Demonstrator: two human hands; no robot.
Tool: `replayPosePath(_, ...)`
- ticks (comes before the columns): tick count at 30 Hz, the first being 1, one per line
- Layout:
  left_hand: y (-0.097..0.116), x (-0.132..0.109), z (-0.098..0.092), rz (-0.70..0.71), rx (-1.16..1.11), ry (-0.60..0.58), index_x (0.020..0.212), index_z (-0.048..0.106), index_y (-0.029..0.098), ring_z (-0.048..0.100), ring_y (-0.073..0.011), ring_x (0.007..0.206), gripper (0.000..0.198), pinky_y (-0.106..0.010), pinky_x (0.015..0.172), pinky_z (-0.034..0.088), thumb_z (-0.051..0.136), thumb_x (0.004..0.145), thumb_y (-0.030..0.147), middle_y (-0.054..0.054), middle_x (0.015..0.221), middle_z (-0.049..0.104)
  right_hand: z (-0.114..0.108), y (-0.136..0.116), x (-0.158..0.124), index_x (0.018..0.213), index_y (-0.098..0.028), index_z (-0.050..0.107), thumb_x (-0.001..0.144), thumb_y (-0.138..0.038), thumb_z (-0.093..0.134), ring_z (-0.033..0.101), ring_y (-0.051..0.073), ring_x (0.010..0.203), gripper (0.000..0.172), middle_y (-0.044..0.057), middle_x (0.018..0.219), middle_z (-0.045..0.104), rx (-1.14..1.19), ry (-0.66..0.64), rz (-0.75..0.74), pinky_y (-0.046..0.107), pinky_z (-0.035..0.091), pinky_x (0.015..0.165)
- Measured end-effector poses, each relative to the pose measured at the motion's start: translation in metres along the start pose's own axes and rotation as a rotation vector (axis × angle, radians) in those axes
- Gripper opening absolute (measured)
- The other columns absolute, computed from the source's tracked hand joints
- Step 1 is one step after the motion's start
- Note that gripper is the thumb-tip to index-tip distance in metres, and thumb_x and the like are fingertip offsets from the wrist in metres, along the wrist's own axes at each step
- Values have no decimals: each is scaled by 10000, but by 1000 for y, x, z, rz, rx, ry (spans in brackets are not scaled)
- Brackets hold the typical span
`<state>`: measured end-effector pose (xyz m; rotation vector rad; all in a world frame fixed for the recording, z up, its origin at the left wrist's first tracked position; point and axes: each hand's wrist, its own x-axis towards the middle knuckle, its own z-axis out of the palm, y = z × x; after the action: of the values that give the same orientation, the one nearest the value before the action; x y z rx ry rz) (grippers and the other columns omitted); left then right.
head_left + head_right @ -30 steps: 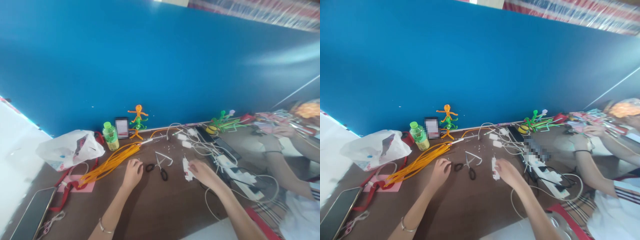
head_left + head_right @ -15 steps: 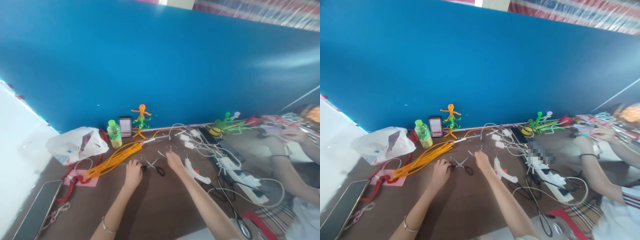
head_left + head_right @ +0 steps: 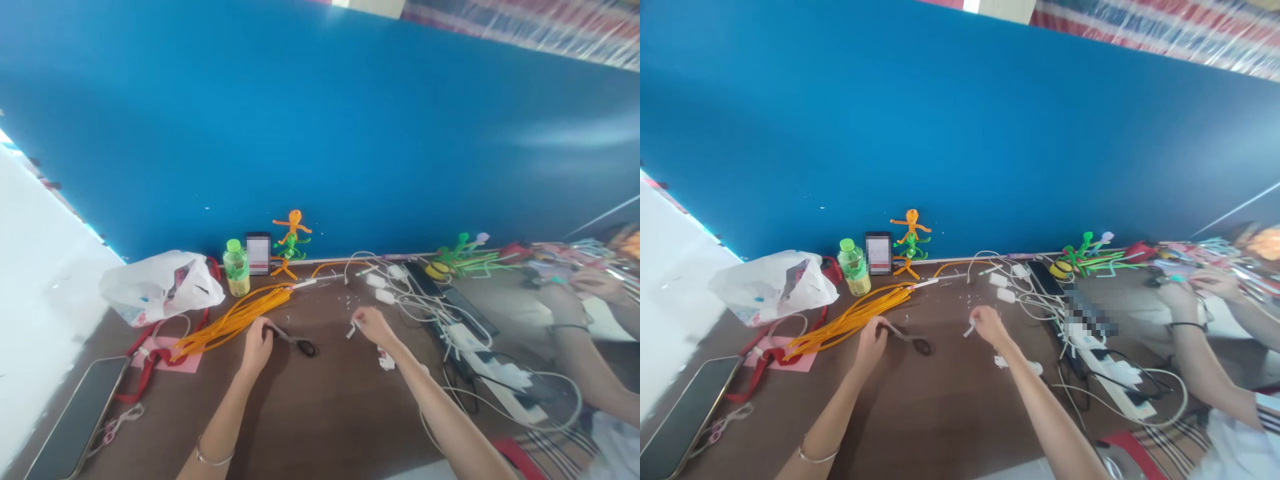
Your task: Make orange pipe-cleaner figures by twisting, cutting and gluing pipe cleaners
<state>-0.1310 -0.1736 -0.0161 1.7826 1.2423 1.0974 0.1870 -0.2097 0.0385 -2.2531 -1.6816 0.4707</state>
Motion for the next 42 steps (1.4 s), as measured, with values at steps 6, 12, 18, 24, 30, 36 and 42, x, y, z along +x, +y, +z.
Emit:
replayPosePath(6,-5,0,4,26,49,202,1119,454,158,545,-209,946,375,-386,851,419,445,745,135,-103,997,569,-29,-4,-8,793,-168,600,714,-259,480,642,178,703,170,60,755,686,167,188,41,284,469,679)
replayPosePath(12,3,-4,1,166,108,285,1062,538,163,480,-234,1034,318,-431,911,378,492,747,150,-123,1051,528,-22,-30,-31,727,-154,574,641,-323,606,620,167,557,192,39,601,653,741,145,132,296,496,585)
replayPosePath(18,33,-20,20,-51,-495,-270,1126,544,185,594,-181,863,379,-331,797,470,563,761,285,-109,1043,598,35,-97,-67,771,-148,618,640,-405,667,623,160,589,293,41,653,660,1071,-108,14,292,509,582)
replayPosePath(24,42,-24,25,-439,-853,-539,975,637,115,617,-169,625,398,-309,620,501,661,678,378,-102,787,666,63,-113,-76,797,-174,640,801,-264,505,612,164,697,163,48,764,664,624,140,-286,292,494,650)
replayPosePath(30,34,-19,22,-606,-1057,-358,921,660,114,623,-216,878,387,-337,843,452,742,598,311,-130,943,669,62,-108,-83,968,-202,627,835,-99,405,575,184,820,279,70,896,648,99,257,-676,343,466,762)
replayPosePath(36,37,-16,15,-532,-991,-351,913,646,113,629,-199,855,396,-310,820,465,774,552,215,-136,945,672,57,-115,-85,935,-220,624,835,-131,422,581,157,918,242,53,965,635,347,121,-606,293,468,818)
replayPosePath(42,26,-12,21,-619,-929,-143,804,649,117,641,-168,741,319,-292,746,495,770,548,264,-86,825,690,41,-86,-15,960,-187,623,867,-176,346,601,147,863,293,56,946,654,23,172,-344,269,472,777)
